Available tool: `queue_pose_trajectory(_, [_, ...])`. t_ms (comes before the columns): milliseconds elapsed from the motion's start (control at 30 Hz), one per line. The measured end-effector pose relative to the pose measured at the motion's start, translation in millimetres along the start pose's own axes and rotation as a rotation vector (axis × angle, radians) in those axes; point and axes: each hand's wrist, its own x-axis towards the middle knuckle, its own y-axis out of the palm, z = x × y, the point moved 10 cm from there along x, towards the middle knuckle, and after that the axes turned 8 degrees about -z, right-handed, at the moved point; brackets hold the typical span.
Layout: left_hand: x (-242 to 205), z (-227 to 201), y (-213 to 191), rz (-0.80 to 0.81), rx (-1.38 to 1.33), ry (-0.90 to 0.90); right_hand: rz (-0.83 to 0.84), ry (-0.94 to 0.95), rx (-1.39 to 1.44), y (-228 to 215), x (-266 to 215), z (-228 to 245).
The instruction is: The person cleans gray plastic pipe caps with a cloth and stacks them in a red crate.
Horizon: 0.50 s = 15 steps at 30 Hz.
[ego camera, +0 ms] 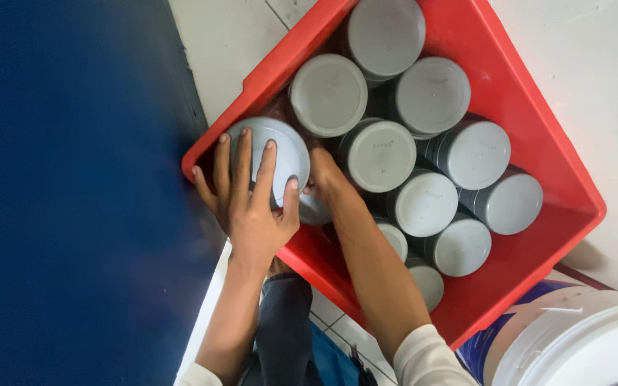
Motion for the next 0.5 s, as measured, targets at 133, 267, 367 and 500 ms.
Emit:
queue_pose_trajectory(133, [0, 3, 1, 0.007, 0.002, -0.009, 0.012, 0.005, -0.049, -9, 8, -20])
queue_pose_trajectory(267, [-2, 2, -1, -0.021, 0.015, 0.018, -0.191, -0.385, -0.748, -31, -21, -31])
queue_pose_trajectory(367, [-2, 3, -3, -0.048, 0.013, 0.018, -0.073, -0.415, -1.191, -13, -74, -9])
queue_pose_trajectory(500, [-2, 5, -5, -0.086, -0.007, 0.013, 0.05, -0.376, -1.526, 0, -81, -11])
